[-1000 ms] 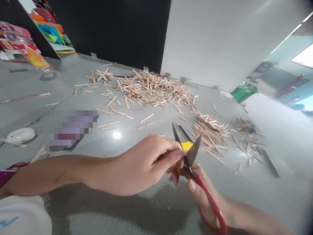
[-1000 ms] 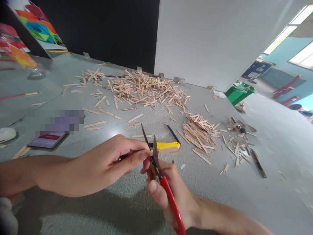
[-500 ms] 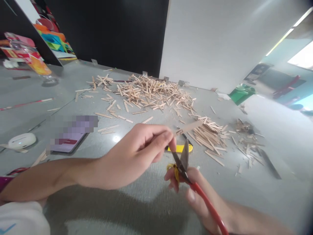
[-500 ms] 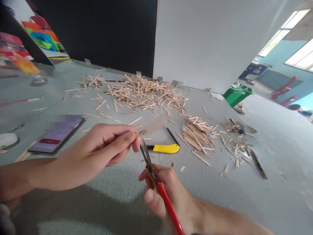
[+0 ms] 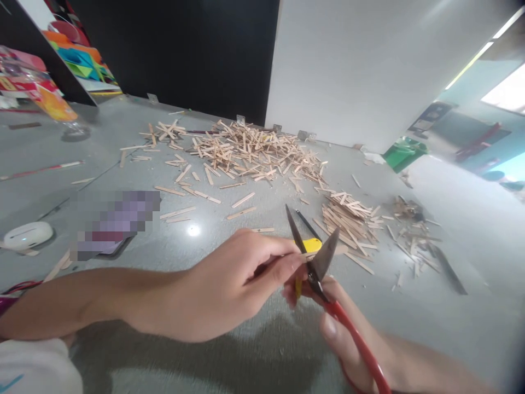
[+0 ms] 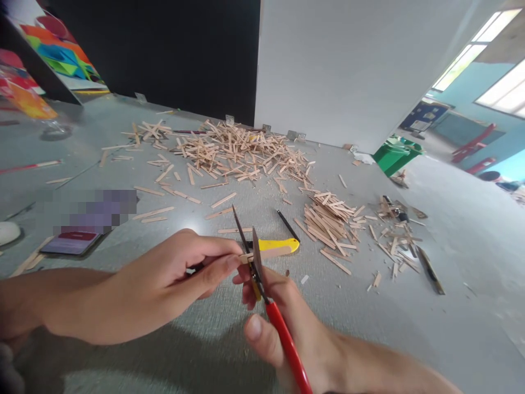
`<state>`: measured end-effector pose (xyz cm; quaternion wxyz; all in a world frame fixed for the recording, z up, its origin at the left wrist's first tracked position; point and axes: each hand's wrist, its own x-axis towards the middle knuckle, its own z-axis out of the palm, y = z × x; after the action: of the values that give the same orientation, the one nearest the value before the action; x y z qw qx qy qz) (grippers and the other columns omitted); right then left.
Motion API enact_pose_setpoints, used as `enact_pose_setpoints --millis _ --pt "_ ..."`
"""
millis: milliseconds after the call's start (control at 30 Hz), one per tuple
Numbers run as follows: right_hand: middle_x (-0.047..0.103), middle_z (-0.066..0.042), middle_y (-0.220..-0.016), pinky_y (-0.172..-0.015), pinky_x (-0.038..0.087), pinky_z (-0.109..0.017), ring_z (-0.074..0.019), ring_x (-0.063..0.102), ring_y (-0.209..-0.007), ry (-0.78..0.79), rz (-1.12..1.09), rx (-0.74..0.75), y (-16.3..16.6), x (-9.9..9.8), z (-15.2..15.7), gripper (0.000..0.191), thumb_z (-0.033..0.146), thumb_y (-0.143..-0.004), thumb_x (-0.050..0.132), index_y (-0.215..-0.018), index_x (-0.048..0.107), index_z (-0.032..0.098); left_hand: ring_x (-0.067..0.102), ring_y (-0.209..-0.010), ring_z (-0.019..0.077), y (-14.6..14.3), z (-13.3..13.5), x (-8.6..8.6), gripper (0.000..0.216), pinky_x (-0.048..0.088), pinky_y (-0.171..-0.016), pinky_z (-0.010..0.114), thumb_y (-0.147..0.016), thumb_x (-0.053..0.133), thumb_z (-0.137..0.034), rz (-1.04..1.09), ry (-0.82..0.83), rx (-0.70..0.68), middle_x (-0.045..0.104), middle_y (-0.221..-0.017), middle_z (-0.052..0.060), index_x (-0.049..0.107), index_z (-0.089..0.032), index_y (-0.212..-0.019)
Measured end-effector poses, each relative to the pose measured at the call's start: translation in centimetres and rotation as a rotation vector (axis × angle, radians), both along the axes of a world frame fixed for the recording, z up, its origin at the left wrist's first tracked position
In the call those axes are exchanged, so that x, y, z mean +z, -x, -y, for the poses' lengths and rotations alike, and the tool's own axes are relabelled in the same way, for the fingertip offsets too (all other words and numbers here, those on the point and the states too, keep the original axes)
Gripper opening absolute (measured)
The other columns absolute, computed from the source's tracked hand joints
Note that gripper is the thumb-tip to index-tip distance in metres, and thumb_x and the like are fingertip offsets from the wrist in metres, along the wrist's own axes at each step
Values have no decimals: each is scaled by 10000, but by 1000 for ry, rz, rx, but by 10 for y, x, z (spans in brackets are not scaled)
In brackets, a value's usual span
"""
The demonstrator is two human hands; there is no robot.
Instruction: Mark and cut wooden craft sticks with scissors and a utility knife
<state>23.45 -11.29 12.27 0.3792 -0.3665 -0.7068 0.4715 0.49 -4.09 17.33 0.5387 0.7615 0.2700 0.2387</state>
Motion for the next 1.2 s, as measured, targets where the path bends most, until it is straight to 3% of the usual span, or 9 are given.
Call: enact_pose_setpoints --millis 433,667,867,1067,1200 --pt "655 -96 -1199 -993 606 -432 -274 651 -1065 -12 27 41 -5 -5 3 533 668 -1127 537 -1490 611 285 584 -678 75 2 -1 -6 411 426 -638 195 -1203 454 -361 -74 -31 -17 698 -831 -37 787 -164 -1067" --pt "663 -106 -1211 -1015 601 -458 -295 667 -1103 -25 46 55 -7 -7 5 558 683 -1119 543 -1487 606 269 606 -657 70 2 0 -5 401 420 -616 186 -1183 504 -331 -47 -12 -25 716 -789 -43 762 -163 -927" --pt "649 -108 -1280 -1107 564 -475 -299 647 -1202 -19 54 86 -10 -10 5 503 644 -1137 537 -1486 581 285 577 -629 61 3 -1 -5 361 381 -570 191 -1178 524 -326 -45 -15 -18 683 -754 -57 783 -165 -986" --pt "646 -97 -1198 -1004 595 -443 -274 645 -1076 4 21 51 -4 -5 4 550 696 -1129 505 -1477 593 280 593 -670 76 2 -2 -7 385 425 -632 200 -1192 494 -353 -61 -16 -41 699 -806 -40 792 -167 -1034" --pt "657 -82 -1126 -903 586 -417 -262 635 -992 30 -18 9 1 -6 2 471 703 -1123 507 -1255 647 273 583 -681 80 2 -5 -7 410 432 -652 205 -1200 476 -349 -44 6 -75 699 -817 -33 771 -170 -978"
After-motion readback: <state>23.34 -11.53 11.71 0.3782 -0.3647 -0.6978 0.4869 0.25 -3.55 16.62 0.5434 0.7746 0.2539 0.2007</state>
